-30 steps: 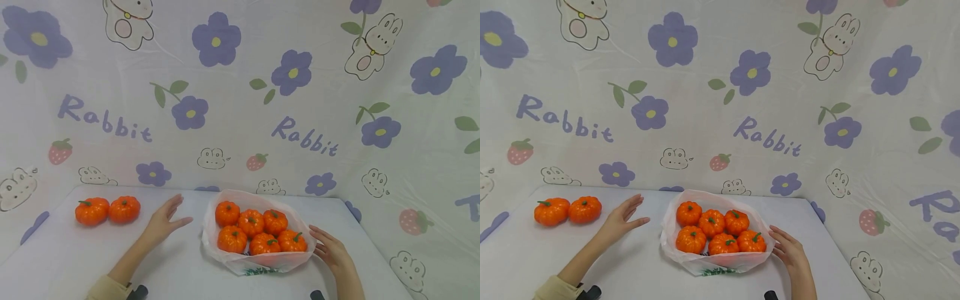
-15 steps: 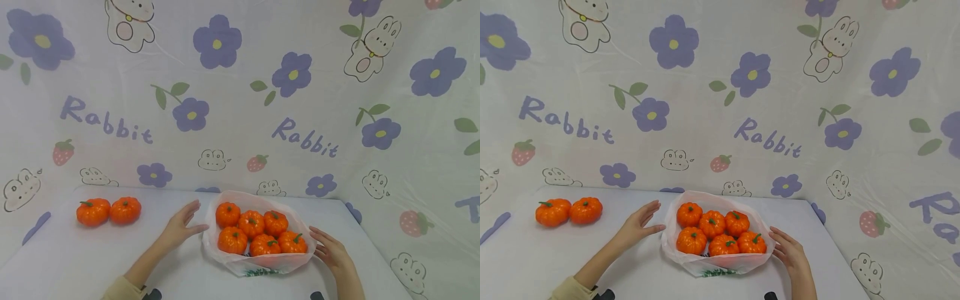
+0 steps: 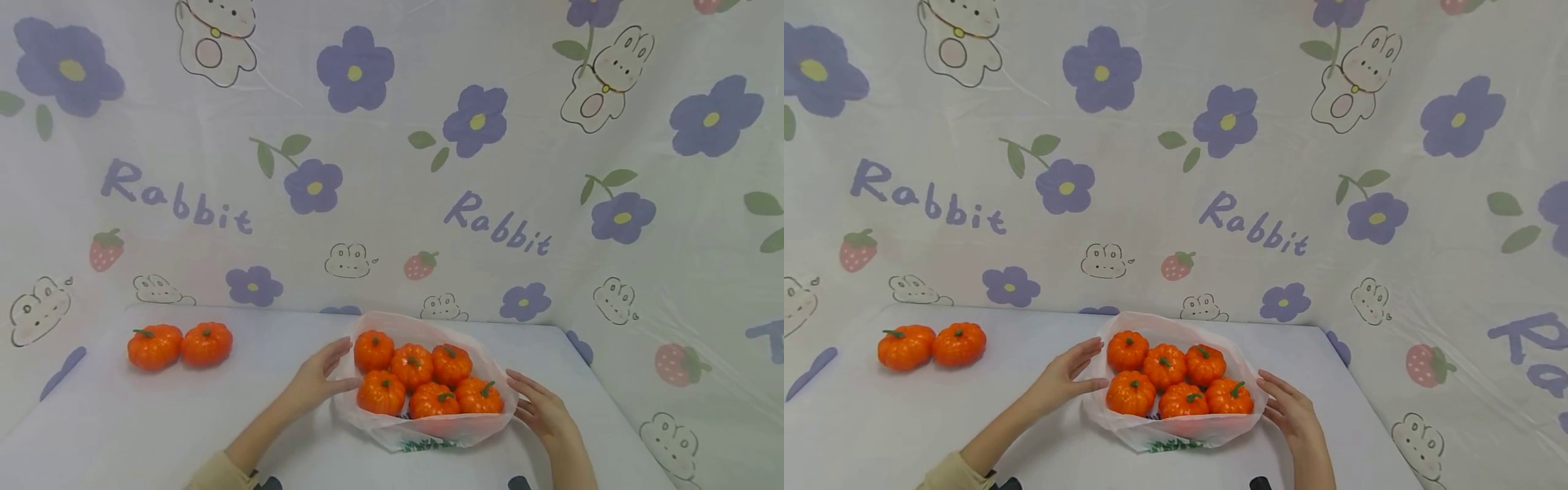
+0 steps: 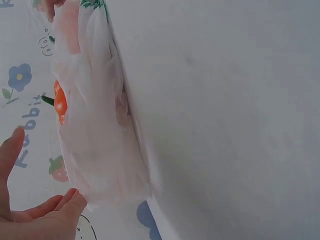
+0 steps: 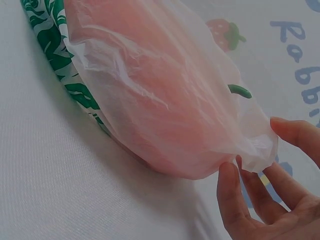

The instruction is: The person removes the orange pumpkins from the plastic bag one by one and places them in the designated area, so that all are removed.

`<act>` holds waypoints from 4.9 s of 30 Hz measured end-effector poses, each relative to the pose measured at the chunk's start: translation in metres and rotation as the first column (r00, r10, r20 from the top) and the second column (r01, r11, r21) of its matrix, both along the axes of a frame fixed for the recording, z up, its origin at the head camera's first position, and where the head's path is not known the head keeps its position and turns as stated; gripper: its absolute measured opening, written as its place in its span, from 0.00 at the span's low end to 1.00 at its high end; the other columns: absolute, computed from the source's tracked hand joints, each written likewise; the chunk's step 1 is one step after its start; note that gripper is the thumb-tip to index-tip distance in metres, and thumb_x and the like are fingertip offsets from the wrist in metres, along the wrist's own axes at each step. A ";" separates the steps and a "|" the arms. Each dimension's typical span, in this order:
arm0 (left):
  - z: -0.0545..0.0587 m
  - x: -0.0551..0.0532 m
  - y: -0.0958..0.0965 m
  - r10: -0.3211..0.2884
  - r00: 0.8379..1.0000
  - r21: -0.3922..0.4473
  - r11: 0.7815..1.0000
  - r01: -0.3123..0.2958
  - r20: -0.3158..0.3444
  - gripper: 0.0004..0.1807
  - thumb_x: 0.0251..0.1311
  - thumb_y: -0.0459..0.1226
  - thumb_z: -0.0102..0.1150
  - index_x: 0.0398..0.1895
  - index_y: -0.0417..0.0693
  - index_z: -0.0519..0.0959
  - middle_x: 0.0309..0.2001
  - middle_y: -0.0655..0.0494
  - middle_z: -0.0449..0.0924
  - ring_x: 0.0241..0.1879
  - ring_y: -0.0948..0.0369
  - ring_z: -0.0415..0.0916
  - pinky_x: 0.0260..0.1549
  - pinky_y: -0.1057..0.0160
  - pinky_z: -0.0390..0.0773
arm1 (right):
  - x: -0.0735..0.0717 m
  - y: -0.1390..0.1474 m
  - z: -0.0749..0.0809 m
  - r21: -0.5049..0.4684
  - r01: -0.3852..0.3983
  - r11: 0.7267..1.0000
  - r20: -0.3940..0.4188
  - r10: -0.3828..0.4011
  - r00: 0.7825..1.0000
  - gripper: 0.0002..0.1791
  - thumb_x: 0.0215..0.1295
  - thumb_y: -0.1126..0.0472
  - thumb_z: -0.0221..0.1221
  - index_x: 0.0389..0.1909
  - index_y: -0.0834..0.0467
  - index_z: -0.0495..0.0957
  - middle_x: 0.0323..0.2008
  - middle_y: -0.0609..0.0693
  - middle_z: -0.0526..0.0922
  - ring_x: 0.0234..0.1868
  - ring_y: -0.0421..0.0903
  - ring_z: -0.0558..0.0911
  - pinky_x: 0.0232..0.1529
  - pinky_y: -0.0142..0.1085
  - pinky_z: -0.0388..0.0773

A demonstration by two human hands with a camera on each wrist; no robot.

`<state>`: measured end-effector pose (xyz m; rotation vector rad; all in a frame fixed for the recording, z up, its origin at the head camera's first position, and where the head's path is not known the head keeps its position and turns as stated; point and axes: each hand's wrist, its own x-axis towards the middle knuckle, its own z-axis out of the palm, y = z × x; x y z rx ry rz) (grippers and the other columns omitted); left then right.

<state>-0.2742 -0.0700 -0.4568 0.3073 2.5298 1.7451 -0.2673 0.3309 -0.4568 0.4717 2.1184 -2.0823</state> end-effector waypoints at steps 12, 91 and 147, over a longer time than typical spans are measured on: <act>-0.001 0.000 0.014 -0.061 0.997 0.020 0.998 0.062 -0.055 0.44 0.53 0.39 0.71 0.73 0.48 0.61 0.74 0.49 0.62 0.74 0.49 0.58 0.69 0.48 0.65 | 0.002 -0.001 0.002 -0.012 0.004 1.000 0.003 -0.004 1.000 0.26 0.64 0.48 0.63 0.62 0.49 0.77 0.51 0.35 0.77 0.48 0.41 0.78 0.51 0.29 0.79; -0.008 -0.006 0.019 -0.203 0.977 -0.035 0.978 0.205 0.067 0.36 0.53 0.37 0.71 0.65 0.38 0.70 0.68 0.39 0.69 0.69 0.43 0.66 0.64 0.47 0.72 | 0.002 -0.008 0.003 -0.018 0.025 1.000 0.007 -0.025 1.000 0.26 0.63 0.48 0.64 0.62 0.50 0.77 0.49 0.35 0.77 0.46 0.41 0.79 0.49 0.28 0.80; 0.025 -0.017 -0.034 0.033 0.999 0.100 0.994 -0.035 0.022 0.37 0.56 0.38 0.69 0.69 0.42 0.67 0.71 0.42 0.66 0.71 0.48 0.63 0.65 0.53 0.69 | 0.007 -0.013 0.008 0.018 0.020 1.000 0.032 -0.021 0.999 0.35 0.63 0.47 0.63 0.69 0.55 0.68 0.68 0.50 0.68 0.51 0.43 0.77 0.57 0.32 0.76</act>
